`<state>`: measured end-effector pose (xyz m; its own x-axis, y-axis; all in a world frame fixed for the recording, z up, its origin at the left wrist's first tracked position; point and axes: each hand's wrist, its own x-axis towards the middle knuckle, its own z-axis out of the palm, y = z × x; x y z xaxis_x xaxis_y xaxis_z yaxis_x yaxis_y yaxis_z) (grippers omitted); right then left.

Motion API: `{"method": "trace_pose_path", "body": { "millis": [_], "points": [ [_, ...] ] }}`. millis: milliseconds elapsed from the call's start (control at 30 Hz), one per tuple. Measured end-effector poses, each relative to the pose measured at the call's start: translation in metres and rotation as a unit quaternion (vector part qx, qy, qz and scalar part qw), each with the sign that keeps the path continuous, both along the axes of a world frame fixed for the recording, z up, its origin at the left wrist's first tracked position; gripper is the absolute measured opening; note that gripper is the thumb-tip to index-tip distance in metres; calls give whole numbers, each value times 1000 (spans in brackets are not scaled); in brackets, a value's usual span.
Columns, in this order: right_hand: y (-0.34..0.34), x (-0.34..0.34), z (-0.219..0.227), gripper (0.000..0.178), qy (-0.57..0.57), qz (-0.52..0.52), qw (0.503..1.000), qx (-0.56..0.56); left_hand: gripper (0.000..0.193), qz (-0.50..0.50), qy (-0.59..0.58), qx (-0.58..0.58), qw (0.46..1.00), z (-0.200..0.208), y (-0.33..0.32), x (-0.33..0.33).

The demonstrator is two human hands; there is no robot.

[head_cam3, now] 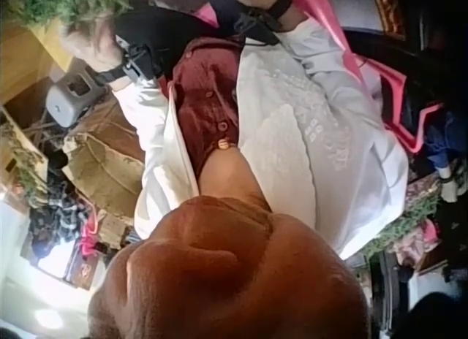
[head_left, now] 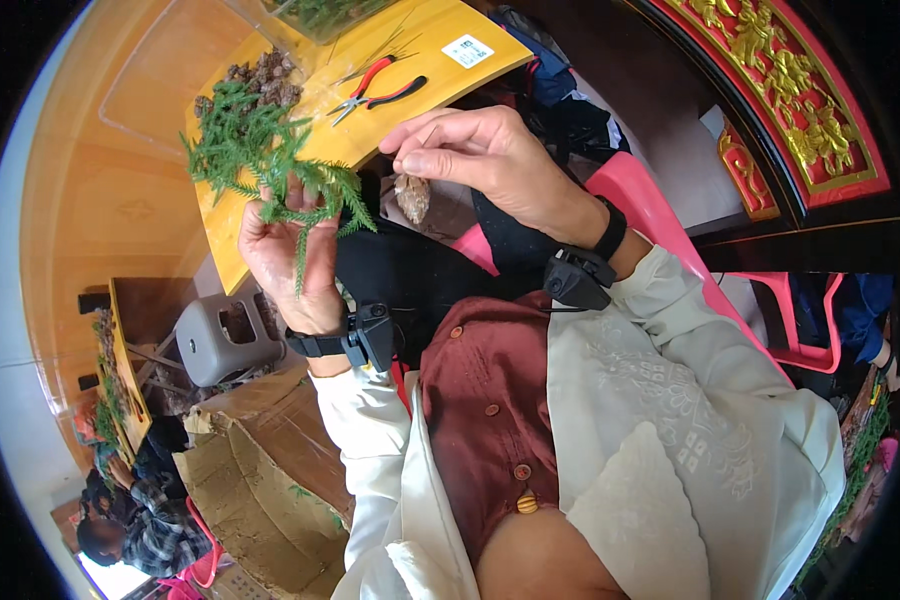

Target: Trimming green plant branches using a pair of pliers and sorting them.

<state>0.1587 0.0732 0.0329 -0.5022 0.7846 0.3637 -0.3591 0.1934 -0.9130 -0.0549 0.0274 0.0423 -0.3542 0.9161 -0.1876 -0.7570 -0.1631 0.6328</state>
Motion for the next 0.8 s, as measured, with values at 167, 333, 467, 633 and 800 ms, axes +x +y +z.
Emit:
{"method": "trace_pose_path", "body": {
  "millis": [167,333,467,633,800],
  "points": [
    [3,3,-1,13,-16,16,996,82,14,-163,0,129,978,-12,7,-4],
    [6,4,-4,12,-17,-5,995,103,13,-131,12,107,986,-4,3,10],
    [13,2,-8,11,-16,-17,994,110,11,-16,78,41,996,0,5,20],
    [15,-5,-11,11,-18,10,993,115,8,-13,100,66,993,3,5,28],
    [14,-7,-10,12,-24,40,993,107,5,-76,65,93,991,-2,3,20]
  ]
}}
